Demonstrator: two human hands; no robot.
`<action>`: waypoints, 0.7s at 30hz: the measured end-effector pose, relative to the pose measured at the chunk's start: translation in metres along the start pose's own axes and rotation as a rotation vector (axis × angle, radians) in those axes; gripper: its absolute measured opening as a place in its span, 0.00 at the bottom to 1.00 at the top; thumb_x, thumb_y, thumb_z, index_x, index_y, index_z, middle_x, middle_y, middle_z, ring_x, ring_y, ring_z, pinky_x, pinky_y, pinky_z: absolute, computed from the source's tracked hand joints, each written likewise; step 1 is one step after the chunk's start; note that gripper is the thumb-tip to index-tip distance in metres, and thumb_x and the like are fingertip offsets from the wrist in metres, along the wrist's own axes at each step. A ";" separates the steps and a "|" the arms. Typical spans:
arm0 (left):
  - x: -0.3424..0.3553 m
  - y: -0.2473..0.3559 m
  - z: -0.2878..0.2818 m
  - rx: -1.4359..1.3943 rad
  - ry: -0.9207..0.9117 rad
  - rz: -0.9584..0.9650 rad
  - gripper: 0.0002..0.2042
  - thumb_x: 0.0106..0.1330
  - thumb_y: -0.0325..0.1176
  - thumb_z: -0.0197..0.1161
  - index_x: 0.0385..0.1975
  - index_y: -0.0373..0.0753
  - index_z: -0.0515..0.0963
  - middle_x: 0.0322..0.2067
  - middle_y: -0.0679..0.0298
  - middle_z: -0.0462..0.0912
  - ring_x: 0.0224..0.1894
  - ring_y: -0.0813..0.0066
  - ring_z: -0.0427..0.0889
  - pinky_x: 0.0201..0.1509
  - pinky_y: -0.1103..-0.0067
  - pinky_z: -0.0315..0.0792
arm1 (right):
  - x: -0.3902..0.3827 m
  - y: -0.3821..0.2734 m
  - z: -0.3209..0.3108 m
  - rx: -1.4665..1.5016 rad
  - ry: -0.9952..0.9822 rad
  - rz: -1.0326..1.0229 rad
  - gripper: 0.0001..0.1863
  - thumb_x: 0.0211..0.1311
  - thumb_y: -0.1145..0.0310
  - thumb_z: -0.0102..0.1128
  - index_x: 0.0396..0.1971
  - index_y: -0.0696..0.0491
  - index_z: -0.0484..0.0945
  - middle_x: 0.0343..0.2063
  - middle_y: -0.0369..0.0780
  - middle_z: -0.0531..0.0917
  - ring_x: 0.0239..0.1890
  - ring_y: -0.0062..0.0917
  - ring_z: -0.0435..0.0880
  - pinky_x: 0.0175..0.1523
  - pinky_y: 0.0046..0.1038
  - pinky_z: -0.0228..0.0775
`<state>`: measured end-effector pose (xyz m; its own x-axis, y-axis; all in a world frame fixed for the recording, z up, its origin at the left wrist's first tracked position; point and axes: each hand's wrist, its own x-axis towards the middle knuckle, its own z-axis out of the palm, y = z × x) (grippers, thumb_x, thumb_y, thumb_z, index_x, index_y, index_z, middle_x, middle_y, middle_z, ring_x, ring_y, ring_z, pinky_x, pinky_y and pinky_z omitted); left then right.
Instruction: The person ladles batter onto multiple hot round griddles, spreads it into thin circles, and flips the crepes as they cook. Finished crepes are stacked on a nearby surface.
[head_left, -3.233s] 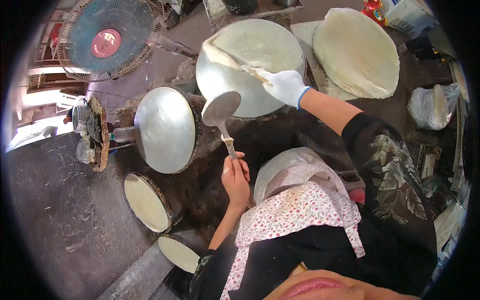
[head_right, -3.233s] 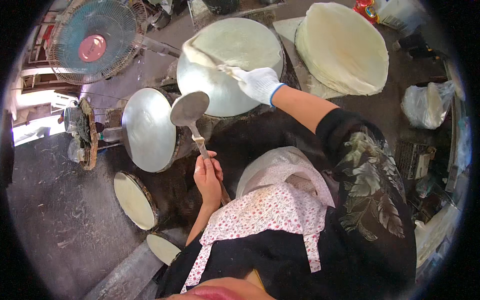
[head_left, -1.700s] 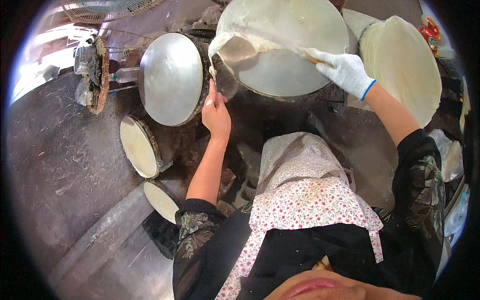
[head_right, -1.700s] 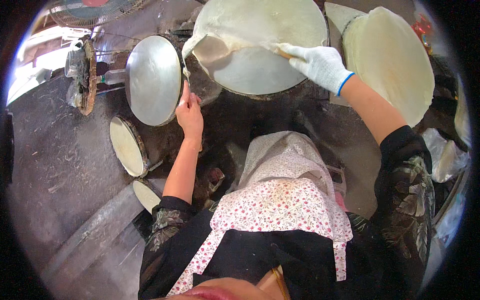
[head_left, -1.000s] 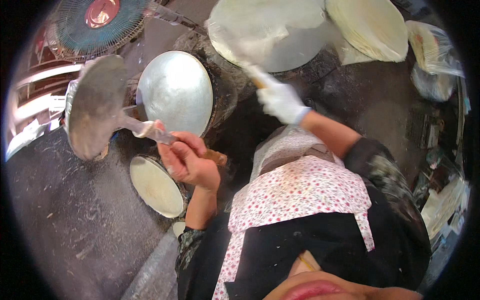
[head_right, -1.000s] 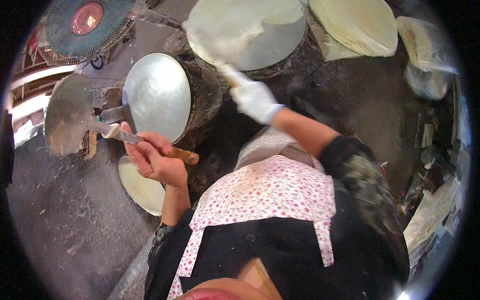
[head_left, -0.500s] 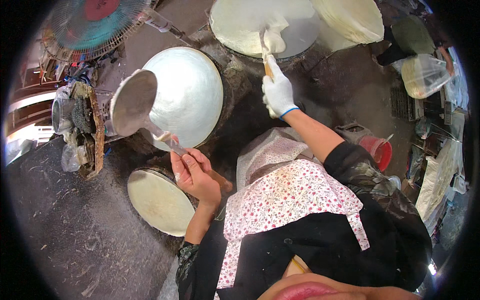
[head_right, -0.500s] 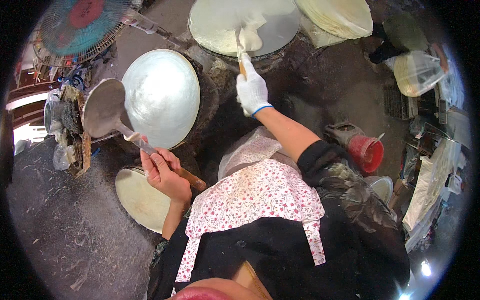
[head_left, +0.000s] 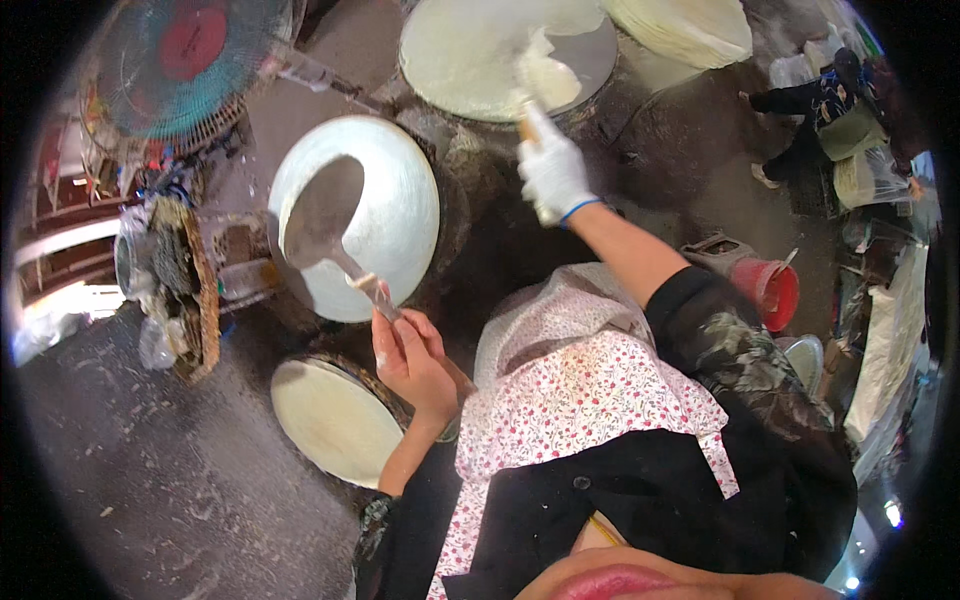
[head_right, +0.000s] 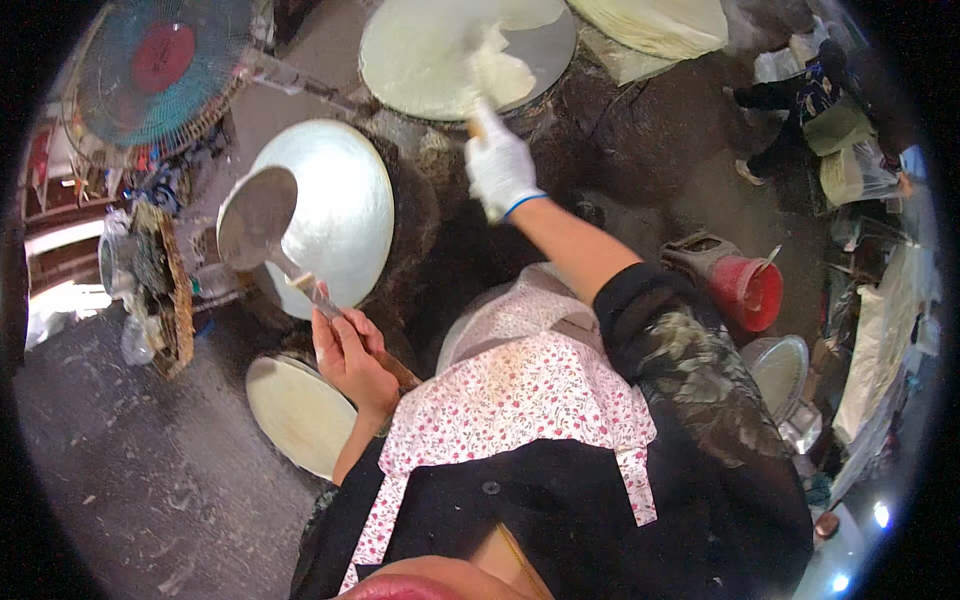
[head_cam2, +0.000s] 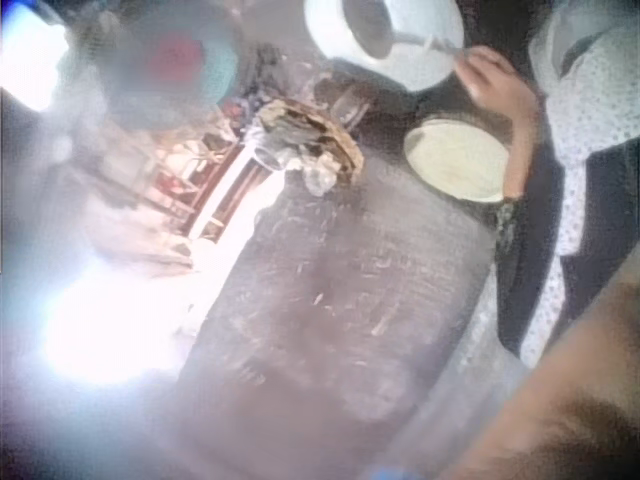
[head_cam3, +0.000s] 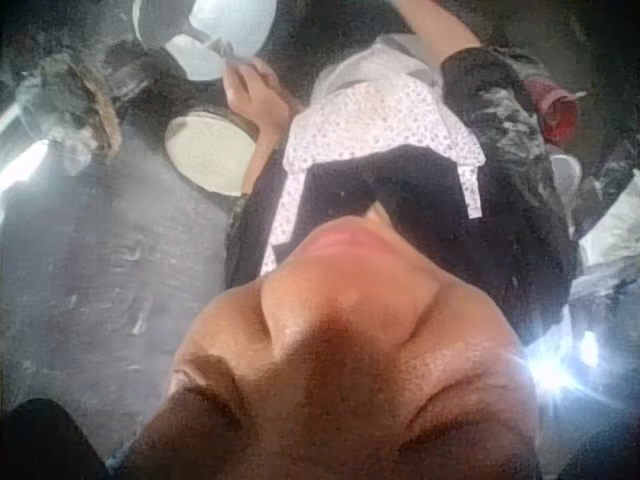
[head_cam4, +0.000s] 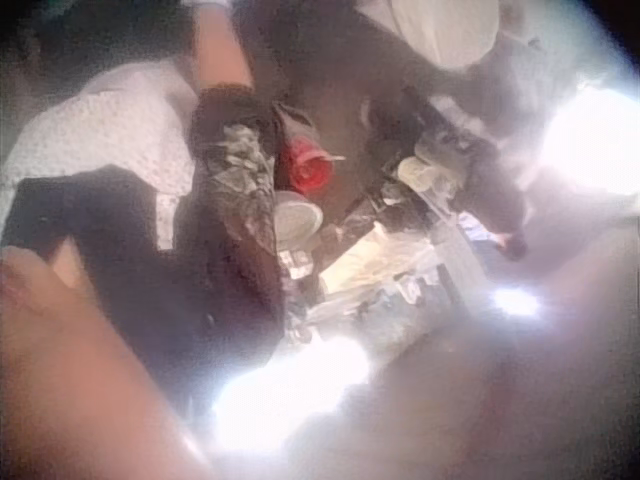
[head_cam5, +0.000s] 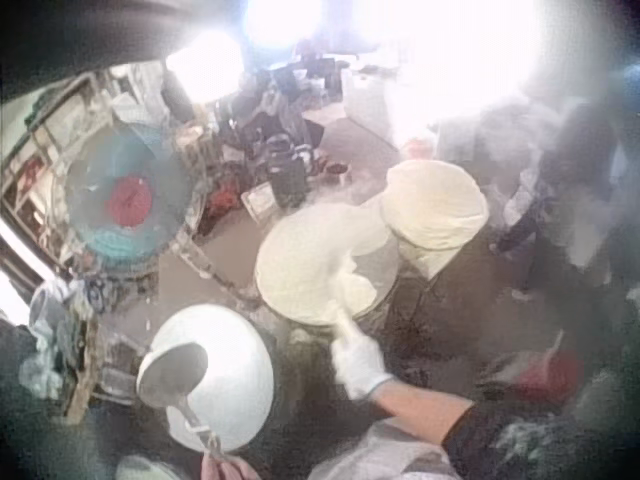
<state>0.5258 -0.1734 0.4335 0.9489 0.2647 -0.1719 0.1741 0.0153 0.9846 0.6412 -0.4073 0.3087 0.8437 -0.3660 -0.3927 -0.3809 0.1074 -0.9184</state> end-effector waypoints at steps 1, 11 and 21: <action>0.002 0.003 0.000 -0.003 -0.007 0.015 0.22 0.84 0.24 0.45 0.76 0.33 0.64 0.29 0.69 0.72 0.23 0.89 0.64 0.25 0.89 0.58 | -0.002 0.000 0.008 -0.198 -0.061 -0.089 0.33 0.73 0.72 0.54 0.77 0.36 0.67 0.32 0.40 0.85 0.20 0.24 0.79 0.29 0.32 0.78; 0.004 0.011 0.025 0.059 -0.134 0.000 0.22 0.86 0.27 0.45 0.77 0.38 0.65 0.30 0.70 0.73 0.22 0.89 0.64 0.23 0.88 0.60 | 0.002 0.032 -0.067 -0.277 -0.039 -0.061 0.26 0.73 0.64 0.55 0.70 0.36 0.75 0.49 0.49 0.88 0.42 0.46 0.90 0.50 0.43 0.81; -0.025 0.023 0.089 0.098 -0.119 0.017 0.22 0.86 0.28 0.46 0.77 0.38 0.65 0.30 0.69 0.73 0.24 0.88 0.66 0.25 0.88 0.62 | 0.020 0.010 -0.130 -0.209 -0.063 -0.175 0.25 0.77 0.63 0.53 0.71 0.34 0.75 0.34 0.38 0.92 0.16 0.22 0.77 0.30 0.30 0.78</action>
<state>0.5297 -0.2658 0.4576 0.9754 0.1476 -0.1636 0.1771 -0.0837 0.9806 0.6053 -0.5340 0.2982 0.9230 -0.3033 -0.2369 -0.2912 -0.1480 -0.9451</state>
